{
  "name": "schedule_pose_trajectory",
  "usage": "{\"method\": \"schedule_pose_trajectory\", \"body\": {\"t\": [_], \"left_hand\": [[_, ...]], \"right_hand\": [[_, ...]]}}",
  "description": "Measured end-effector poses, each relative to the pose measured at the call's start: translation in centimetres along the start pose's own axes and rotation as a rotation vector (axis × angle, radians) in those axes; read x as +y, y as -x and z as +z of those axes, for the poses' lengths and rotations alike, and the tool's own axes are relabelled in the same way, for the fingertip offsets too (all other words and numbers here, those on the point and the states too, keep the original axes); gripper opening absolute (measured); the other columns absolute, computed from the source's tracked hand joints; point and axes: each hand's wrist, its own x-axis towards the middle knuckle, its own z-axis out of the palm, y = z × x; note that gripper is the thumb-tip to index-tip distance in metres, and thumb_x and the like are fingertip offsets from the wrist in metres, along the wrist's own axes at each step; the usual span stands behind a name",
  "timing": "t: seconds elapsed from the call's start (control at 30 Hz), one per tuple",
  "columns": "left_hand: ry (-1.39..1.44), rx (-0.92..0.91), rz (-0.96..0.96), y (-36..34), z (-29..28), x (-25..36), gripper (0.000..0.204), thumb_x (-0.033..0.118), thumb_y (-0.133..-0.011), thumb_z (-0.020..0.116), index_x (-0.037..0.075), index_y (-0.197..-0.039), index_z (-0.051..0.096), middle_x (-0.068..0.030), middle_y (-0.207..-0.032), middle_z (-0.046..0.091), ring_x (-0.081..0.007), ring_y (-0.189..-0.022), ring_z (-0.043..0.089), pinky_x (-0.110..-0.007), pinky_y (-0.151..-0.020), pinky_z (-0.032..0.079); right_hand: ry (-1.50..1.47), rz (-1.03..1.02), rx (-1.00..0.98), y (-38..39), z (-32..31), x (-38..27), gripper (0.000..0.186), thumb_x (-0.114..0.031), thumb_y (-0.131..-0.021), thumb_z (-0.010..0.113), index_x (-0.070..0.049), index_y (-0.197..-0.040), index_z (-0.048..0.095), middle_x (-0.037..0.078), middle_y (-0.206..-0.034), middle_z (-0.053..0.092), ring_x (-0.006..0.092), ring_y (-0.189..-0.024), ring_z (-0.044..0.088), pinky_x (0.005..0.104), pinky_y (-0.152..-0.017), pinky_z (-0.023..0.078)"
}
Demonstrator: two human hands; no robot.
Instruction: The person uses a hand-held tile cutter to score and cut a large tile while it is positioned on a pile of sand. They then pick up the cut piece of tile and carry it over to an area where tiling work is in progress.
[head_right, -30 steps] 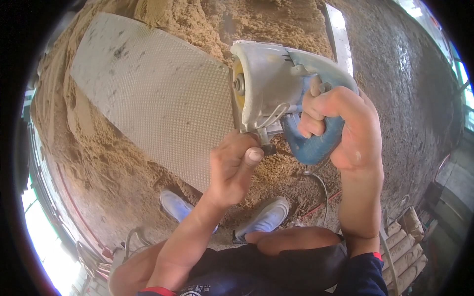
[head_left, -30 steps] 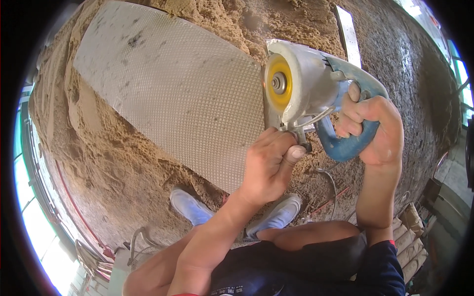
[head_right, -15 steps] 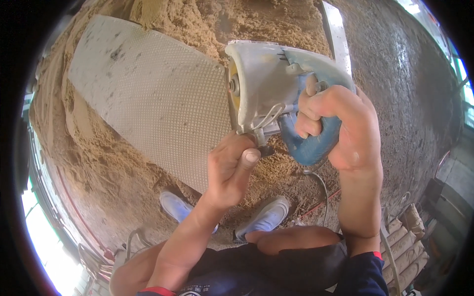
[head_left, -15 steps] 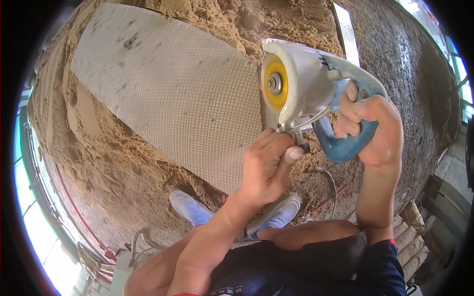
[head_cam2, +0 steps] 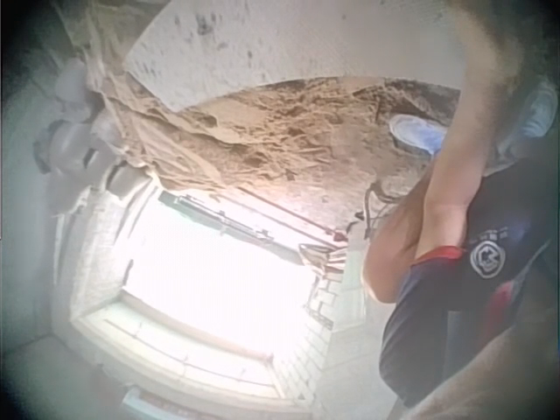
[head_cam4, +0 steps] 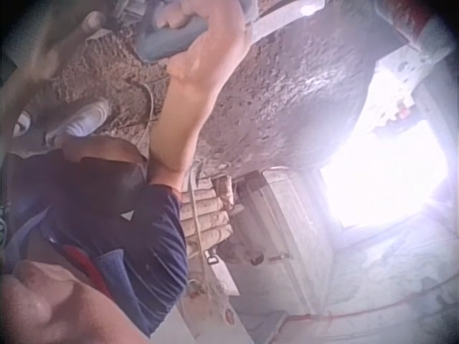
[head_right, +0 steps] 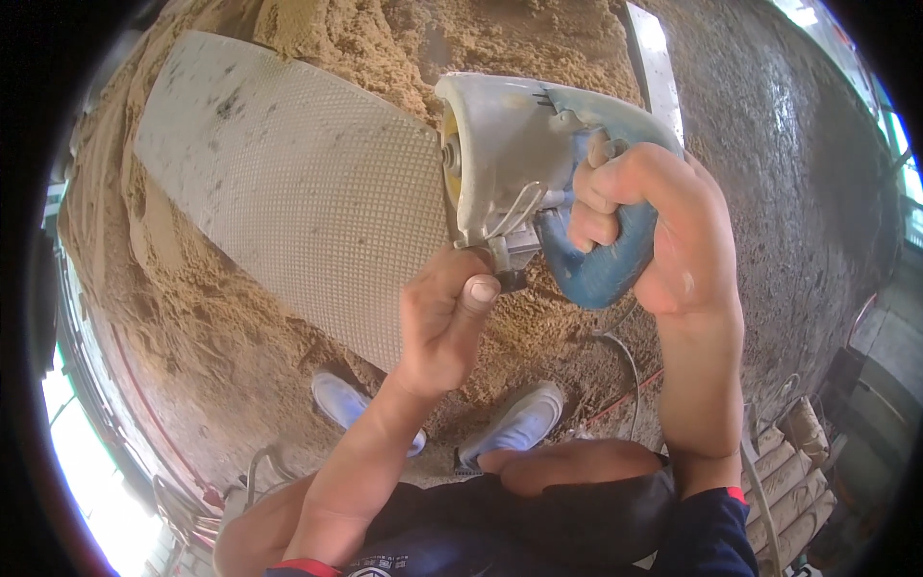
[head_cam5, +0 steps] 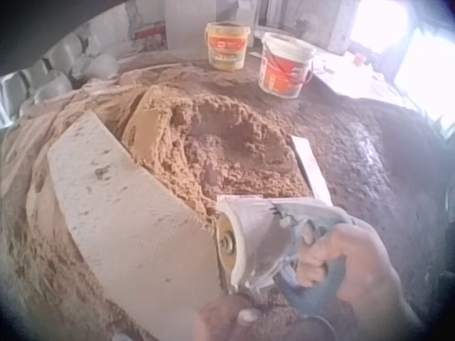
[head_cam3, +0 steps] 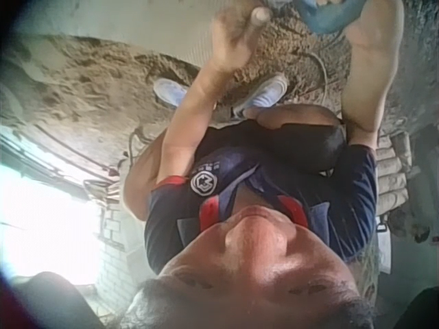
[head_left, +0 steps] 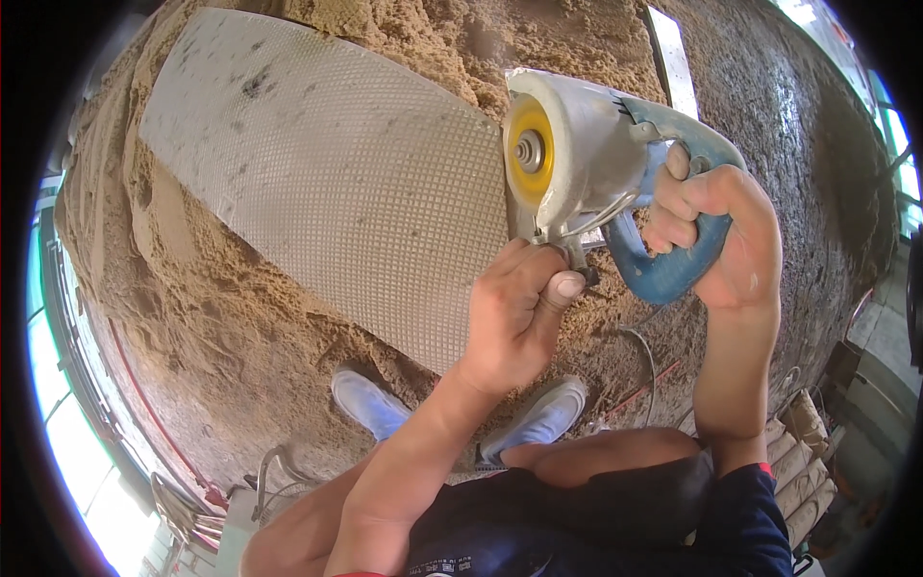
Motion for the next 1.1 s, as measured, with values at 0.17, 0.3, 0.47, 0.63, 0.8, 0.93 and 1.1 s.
{"method": "schedule_pose_trajectory", "body": {"t": [0.17, 0.3, 0.47, 0.63, 0.8, 0.93, 1.1], "left_hand": [[-0.016, -0.021, 0.033, -0.3, -0.4, 0.1, 0.018, 0.015, -0.092, 0.063, 0.002, -0.081, 0.057, -0.0124, -0.071, 0.054, -0.0335, -0.067, 0.049, -0.041, -0.063, 0.042], [-0.025, -0.034, 0.033, -0.6, -0.5, 0.2, 0.019, 0.015, -0.092, 0.063, 0.002, -0.08, 0.057, -0.0126, -0.071, 0.054, -0.0346, -0.068, 0.05, -0.042, -0.064, 0.042], [0.0, -0.032, 0.048, -0.7, -0.1, 0.1, 0.019, 0.016, -0.092, 0.063, 0.002, -0.08, 0.057, -0.0134, -0.071, 0.055, -0.0349, -0.069, 0.051, -0.043, -0.064, 0.042], [-0.026, -0.027, 0.032, -0.3, -0.6, -0.2, 0.017, 0.015, -0.092, 0.063, 0.001, -0.083, 0.059, -0.0134, -0.073, 0.056, -0.0345, -0.068, 0.051, -0.043, -0.062, 0.042], [-0.034, -0.035, 0.067, 0.2, -0.3, 0.1, 0.016, 0.014, -0.092, 0.063, 0.002, -0.083, 0.059, -0.0136, -0.073, 0.057, -0.0345, -0.069, 0.052, -0.043, -0.063, 0.043], [0.013, -0.084, 0.045, 0.5, 0.1, 0.0, 0.016, 0.014, -0.092, 0.063, 0.001, -0.083, 0.059, -0.0132, -0.074, 0.057, -0.0344, -0.069, 0.052, -0.042, -0.063, 0.043], [0.027, -0.043, 0.055, 1.2, -0.2, 0.1, 0.017, 0.014, -0.092, 0.063, 0.001, -0.082, 0.059, -0.0126, -0.073, 0.057, -0.0339, -0.068, 0.051, -0.042, -0.062, 0.042]], "right_hand": [[-0.023, 0.022, 0.039, 0.0, 0.0, 0.1, 0.015, -0.006, -0.079, 0.052, 0.0, -0.092, 0.055, 0.003, -0.069, 0.045, 0.0139, -0.059, 0.041, 0.0316, -0.06, 0.036], [-0.048, 0.03, 0.009, 0.1, -0.4, 0.1, 0.015, -0.007, -0.079, 0.052, 0.0, -0.092, 0.055, 0.002, -0.069, 0.044, 0.0137, -0.059, 0.041, 0.0314, -0.06, 0.036], [-0.06, -0.02, 0.011, 0.2, 0.1, -0.2, 0.023, -0.007, -0.08, 0.052, 0.002, -0.099, 0.058, 0.002, -0.069, 0.043, 0.0135, -0.059, 0.041, 0.0309, -0.061, 0.037], [-0.03, 0.002, 0.01, 0.1, 0.0, 0.2, 0.024, -0.006, -0.079, 0.052, 0.002, -0.1, 0.059, 0.002, -0.068, 0.044, 0.0135, -0.058, 0.041, 0.0307, -0.061, 0.037], [0.016, 0.029, 0.014, 0.8, -0.9, 0.5, 0.022, -0.012, -0.081, 0.05, -0.003, -0.101, 0.053, 0.001, -0.071, 0.045, 0.012, -0.058, 0.043, 0.0318, -0.059, 0.039], [-0.006, 0.016, 0.023, 1.5, -1.3, 0.8, 0.023, -0.012, -0.08, 0.051, -0.003, -0.101, 0.053, 0.001, -0.071, 0.045, 0.0121, -0.058, 0.043, 0.0319, -0.06, 0.039], [-0.066, 0.024, 0.046, 1.8, 0.0, 0.7, 0.018, -0.004, -0.078, 0.053, 0.0, -0.096, 0.058, 0.002, -0.069, 0.044, 0.0141, -0.059, 0.042, 0.0311, -0.061, 0.038]]}}
